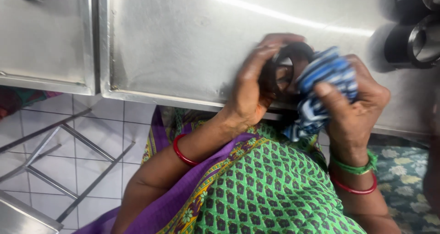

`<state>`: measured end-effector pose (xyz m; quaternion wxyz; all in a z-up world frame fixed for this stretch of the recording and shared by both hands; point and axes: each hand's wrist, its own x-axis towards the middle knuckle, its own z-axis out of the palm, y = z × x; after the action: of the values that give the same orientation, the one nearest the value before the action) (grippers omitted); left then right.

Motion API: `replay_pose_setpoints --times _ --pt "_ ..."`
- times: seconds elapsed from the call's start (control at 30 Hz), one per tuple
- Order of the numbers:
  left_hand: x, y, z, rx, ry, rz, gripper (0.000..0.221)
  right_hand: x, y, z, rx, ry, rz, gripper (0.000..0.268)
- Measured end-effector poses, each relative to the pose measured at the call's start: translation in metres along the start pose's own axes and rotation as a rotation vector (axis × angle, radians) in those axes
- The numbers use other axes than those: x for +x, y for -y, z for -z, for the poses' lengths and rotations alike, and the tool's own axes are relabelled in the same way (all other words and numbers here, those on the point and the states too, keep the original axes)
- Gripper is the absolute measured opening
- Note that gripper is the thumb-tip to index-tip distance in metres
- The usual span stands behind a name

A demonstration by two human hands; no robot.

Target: Inspecting and wiping the inner surfaces of metal cylindrical components with a cloth and marking them.

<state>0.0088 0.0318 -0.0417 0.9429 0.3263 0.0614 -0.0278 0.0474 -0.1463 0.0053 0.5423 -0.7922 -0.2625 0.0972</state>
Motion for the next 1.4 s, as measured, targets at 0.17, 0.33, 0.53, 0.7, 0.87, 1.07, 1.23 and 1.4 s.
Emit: replay_pose_setpoints --times 0.17,0.33,0.53,0.7,0.87,1.07,1.23,1.4 --pt "-0.001 -0.003 0.005 -0.377 -0.006 -0.161 0.046 0.007 0.007 -0.017 0.215 -0.16 -0.271 0.015" --pt "-0.006 -0.002 0.001 -0.383 0.026 -0.288 0.045 0.029 0.021 -0.024 -0.352 0.062 -0.321 0.025" --pt "-0.009 -0.02 -0.018 -0.024 -0.025 -0.176 0.065 0.04 0.004 -0.001 -0.497 0.045 0.075 0.026" --pt "-0.002 -0.013 -0.009 -0.056 -0.024 0.166 0.067 0.05 0.016 0.024 -0.58 0.038 0.335 0.03" --pt "0.003 -0.019 -0.014 -0.105 -0.021 0.121 0.065 0.034 -0.013 0.044 -0.222 0.05 -0.079 0.023" --pt "0.004 -0.015 -0.011 -0.132 -0.02 0.165 0.059 0.029 -0.015 0.04 0.081 0.035 -0.465 0.009" --pt "0.005 -0.016 -0.011 -0.101 -0.065 0.163 0.056 0.044 -0.008 0.036 0.111 0.087 -0.493 0.01" --pt "0.005 -0.022 -0.016 -0.077 -0.101 0.218 0.056 0.046 -0.017 0.038 0.08 0.124 -0.489 0.009"
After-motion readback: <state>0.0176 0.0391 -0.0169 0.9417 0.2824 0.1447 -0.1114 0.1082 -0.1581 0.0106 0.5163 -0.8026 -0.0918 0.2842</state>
